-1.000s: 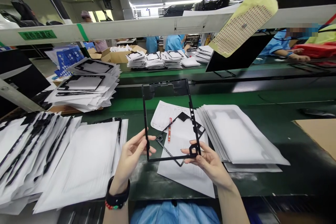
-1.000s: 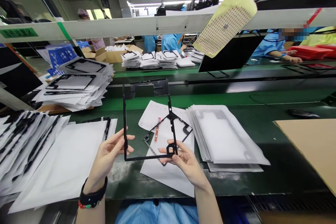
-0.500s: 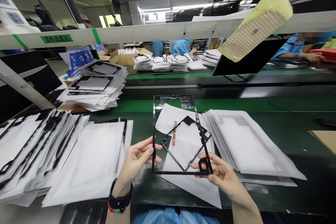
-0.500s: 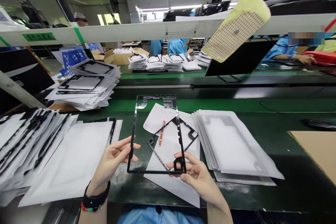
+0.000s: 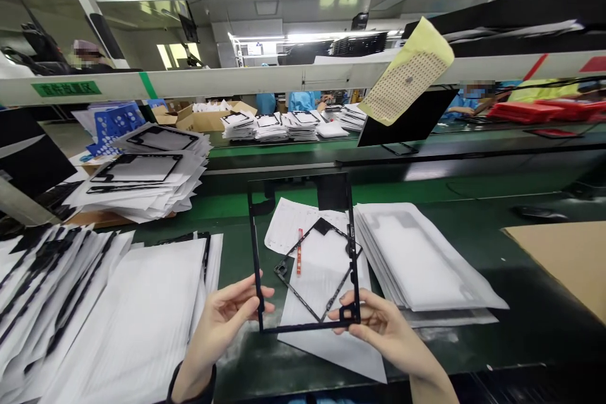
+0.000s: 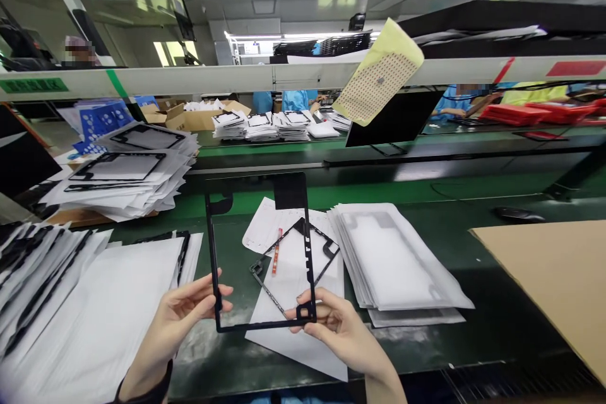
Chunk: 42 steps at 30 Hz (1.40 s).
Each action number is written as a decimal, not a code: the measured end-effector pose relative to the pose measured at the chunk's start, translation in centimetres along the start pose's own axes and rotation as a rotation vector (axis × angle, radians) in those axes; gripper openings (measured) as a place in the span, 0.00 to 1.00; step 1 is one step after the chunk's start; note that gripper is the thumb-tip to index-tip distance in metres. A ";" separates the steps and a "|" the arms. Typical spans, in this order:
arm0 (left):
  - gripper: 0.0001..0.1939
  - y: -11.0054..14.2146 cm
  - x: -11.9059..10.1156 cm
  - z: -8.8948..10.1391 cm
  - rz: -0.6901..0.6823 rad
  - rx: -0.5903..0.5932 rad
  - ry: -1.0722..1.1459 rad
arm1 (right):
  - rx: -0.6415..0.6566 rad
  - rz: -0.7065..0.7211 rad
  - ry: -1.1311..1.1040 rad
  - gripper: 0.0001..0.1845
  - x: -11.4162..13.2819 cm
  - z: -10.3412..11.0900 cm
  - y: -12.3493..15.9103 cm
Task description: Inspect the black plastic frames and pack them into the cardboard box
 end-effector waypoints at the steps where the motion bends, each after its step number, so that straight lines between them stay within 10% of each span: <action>1: 0.19 0.0 0.0 0.0 -0.006 0.005 0.004 | 0.011 0.007 0.002 0.16 0.0 0.0 0.0; 23: 0.25 -2.8 1.8 -0.1 -0.050 -0.018 -0.068 | 0.116 0.370 0.505 0.14 4.5 -5.4 4.4; 30: 0.17 -2.9 1.0 0.8 -0.259 -0.167 -0.094 | -0.237 0.471 0.467 0.16 1.6 -0.6 0.4; 42: 0.08 -0.7 0.5 -0.3 -0.411 -0.189 -0.227 | -0.252 0.346 0.297 0.16 0.0 1.3 -2.6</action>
Point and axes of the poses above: each hand's wrist, its own y-axis away from the middle knuckle, its own z-axis out of the back of the hand, x = y × z, the point moved 6 cm from there along -y, towards the middle knuckle, and after that the axes turned 12 degrees about -x, right-handed, at the moved point
